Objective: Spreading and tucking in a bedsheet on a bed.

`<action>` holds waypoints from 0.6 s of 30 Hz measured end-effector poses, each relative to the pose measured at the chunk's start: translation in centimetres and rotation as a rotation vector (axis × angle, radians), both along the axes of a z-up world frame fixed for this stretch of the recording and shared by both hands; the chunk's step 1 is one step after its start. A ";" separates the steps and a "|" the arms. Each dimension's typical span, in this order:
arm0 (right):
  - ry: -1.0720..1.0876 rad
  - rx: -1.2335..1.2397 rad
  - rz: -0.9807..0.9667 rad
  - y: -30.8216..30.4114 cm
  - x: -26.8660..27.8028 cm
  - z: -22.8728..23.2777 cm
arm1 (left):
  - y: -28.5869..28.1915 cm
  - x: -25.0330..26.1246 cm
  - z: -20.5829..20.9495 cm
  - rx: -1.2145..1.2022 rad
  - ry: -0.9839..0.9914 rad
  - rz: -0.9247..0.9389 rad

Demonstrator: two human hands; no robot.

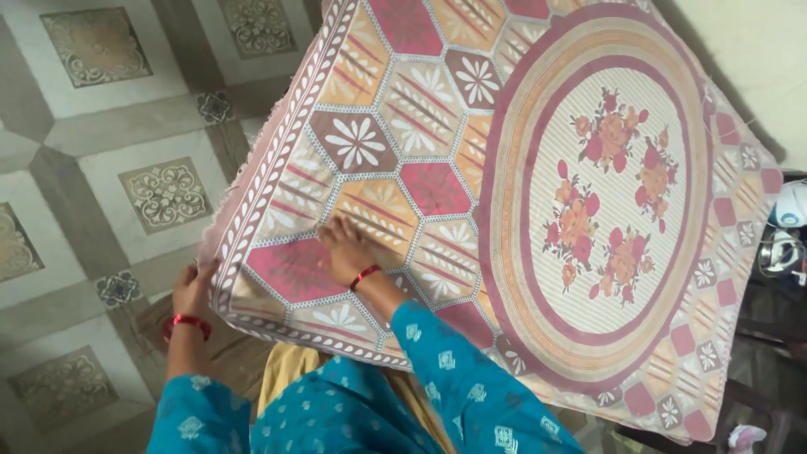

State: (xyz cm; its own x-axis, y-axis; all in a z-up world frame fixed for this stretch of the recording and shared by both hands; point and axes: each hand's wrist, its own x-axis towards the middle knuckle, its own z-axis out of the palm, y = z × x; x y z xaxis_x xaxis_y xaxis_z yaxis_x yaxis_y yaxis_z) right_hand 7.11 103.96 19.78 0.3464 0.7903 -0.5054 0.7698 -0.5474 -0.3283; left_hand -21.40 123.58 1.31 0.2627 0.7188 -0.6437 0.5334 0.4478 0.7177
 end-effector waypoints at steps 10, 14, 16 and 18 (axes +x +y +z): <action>0.026 -0.267 0.034 5.3 -0.3 6.9 | 0.0 4.6 4.9 0.344 0.470 0.015; 0.006 -0.172 0.076 1.0 -0.2 4.0 | -1.4 6.9 12.4 0.352 0.633 -0.048; -0.025 -0.068 0.115 -1.2 -0.1 1.4 | -2.4 7.6 15.1 0.373 0.691 -0.177; -0.010 -0.122 0.130 -2.7 -0.9 2.3 | -4.8 7.3 15.5 0.460 0.695 -0.271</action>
